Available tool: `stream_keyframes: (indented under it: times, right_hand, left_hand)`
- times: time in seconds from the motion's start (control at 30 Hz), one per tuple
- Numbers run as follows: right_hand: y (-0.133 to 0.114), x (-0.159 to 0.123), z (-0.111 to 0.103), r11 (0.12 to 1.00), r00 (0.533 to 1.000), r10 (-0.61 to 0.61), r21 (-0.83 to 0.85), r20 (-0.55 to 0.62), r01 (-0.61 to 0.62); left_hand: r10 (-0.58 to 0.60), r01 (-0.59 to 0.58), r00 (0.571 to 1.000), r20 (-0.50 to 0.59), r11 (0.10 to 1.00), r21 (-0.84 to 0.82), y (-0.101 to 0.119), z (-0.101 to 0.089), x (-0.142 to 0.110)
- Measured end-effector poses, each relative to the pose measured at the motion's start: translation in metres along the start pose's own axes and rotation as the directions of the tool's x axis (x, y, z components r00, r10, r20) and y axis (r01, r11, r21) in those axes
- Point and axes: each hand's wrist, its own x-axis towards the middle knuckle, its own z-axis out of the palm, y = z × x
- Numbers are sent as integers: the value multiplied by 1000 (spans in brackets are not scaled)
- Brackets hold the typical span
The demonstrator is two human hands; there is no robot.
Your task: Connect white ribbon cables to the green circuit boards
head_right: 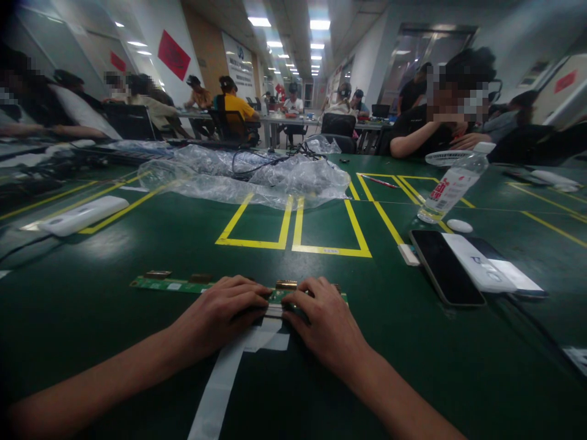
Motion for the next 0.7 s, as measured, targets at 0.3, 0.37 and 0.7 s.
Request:
stream_keyframes:
  times: [0.3, 0.37, 0.7]
  right_hand:
    - [-3, 1, 1, 1000, 1000, 13, -16, 9, -13]
    - [-2, 2, 2, 1000, 1000, 8, -22, 5, -8]
    - [-1, 2, -3, 999, 999, -34, 14, 11, 34]
  left_hand:
    - [-21, 21, 1000, 22, 1000, 6, 2, -3, 4]
    - [-6, 6, 1000, 12, 1000, 4, 0, -2, 4]
    - [9, -9, 1000, 5, 1000, 30, 0, -1, 3]
